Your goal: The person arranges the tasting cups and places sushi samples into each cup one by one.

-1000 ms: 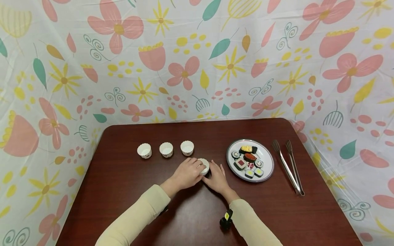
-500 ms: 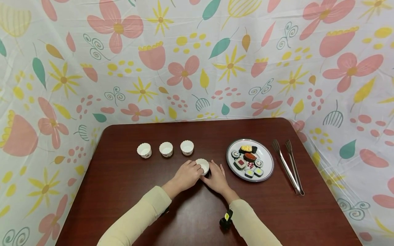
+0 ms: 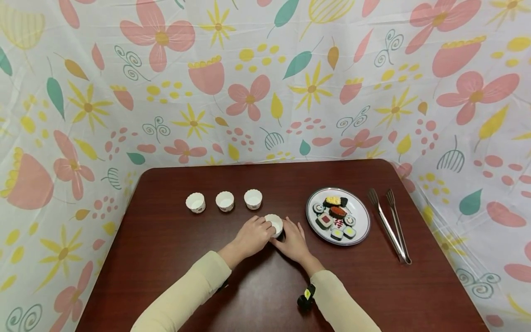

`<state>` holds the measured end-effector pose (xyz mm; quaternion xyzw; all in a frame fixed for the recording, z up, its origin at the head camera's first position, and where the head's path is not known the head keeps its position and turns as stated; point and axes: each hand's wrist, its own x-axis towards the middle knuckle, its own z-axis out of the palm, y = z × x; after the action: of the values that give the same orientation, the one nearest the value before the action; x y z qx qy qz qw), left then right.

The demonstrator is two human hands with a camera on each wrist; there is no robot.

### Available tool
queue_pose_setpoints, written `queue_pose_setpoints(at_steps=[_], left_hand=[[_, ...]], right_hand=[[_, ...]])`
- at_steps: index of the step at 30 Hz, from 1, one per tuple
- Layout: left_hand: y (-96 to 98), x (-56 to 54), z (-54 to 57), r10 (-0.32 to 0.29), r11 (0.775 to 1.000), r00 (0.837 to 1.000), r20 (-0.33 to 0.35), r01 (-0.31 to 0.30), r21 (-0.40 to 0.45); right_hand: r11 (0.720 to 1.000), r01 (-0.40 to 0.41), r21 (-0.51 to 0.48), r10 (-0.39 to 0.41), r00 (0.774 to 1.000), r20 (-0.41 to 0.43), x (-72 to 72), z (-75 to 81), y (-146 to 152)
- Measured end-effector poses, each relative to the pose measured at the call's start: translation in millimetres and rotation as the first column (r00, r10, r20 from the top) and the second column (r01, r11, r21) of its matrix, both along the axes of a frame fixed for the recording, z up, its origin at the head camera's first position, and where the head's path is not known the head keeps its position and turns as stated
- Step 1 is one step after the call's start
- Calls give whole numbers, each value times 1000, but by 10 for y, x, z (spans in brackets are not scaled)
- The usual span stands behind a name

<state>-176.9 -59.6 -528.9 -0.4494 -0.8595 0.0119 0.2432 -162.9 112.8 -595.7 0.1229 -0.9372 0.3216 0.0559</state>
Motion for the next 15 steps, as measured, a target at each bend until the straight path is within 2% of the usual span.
queue_pose_setpoints(at_steps=[9,15], left_hand=[[4,15,114,-44,997,999,-27,46,56],[8,13,215,-47,998,998,-37,49,48]], right_hand=[[1000,4,11,-4,1000,-29,52,38,29],[1000,1,0,-1,998,-62,93,14,62]])
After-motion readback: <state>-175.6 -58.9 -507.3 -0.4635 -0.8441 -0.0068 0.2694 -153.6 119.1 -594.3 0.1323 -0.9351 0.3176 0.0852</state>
